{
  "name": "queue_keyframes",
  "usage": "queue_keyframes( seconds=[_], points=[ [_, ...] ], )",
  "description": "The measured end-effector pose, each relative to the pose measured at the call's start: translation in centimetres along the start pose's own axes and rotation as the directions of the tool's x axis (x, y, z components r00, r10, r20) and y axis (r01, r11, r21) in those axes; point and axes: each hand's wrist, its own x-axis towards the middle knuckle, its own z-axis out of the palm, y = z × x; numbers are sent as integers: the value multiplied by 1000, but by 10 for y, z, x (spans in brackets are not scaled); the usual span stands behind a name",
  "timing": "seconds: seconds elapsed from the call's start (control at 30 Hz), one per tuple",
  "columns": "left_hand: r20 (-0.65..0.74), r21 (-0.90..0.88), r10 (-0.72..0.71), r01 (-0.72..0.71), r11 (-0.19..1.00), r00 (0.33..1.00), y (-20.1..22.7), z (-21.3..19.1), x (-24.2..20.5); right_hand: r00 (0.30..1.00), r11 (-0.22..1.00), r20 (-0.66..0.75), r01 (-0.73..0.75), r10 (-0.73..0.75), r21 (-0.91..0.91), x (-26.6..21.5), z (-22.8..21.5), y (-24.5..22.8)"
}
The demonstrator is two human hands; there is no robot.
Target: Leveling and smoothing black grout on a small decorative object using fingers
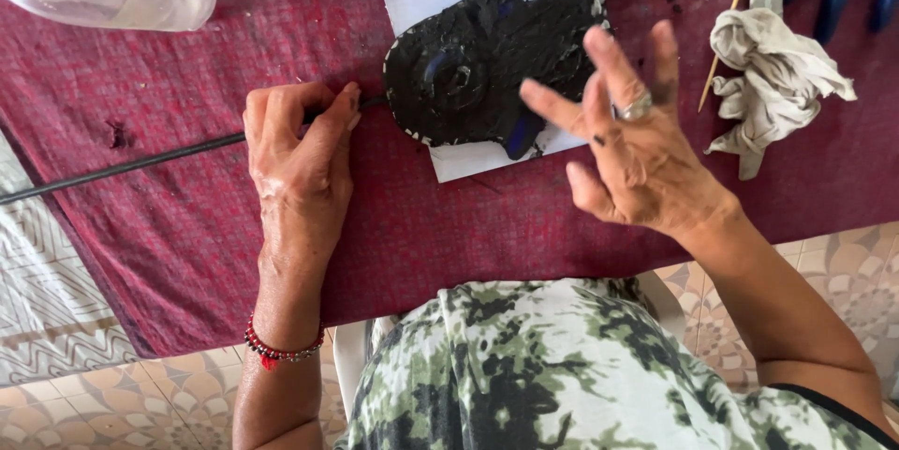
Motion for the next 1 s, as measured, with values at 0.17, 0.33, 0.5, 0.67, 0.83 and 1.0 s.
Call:
queue_keyframes(
  seconds=[0.17,0.33,0.5,0.67,0.83,1.0],
  points=[
    [1,4,-8,8,1000,1000,-1,0,-1,986,974,-60,-165,157,-152,-5,-1,7],
    [3,6,-7,7,1000,1000,-1,0,-1,963,962,-157,-241,220,-127,-18,4,9],
    [2,7,1,-1,1000,1000,-1,0,0,971,953,-136,-220,195,-206,-14,10,8],
    [-2,13,5,-5,1000,1000,-1,0,-1,994,968,-62,-97,85,-230,-18,15,2],
    [-9,11,5,-5,1000,1000,-1,1,-1,989,940,-44,-147,141,-307,-29,6,3],
    [-5,13,8,-8,1000,1000,0,0,0,988,970,-55,-151,143,-189,-25,19,-5]
  ],
)
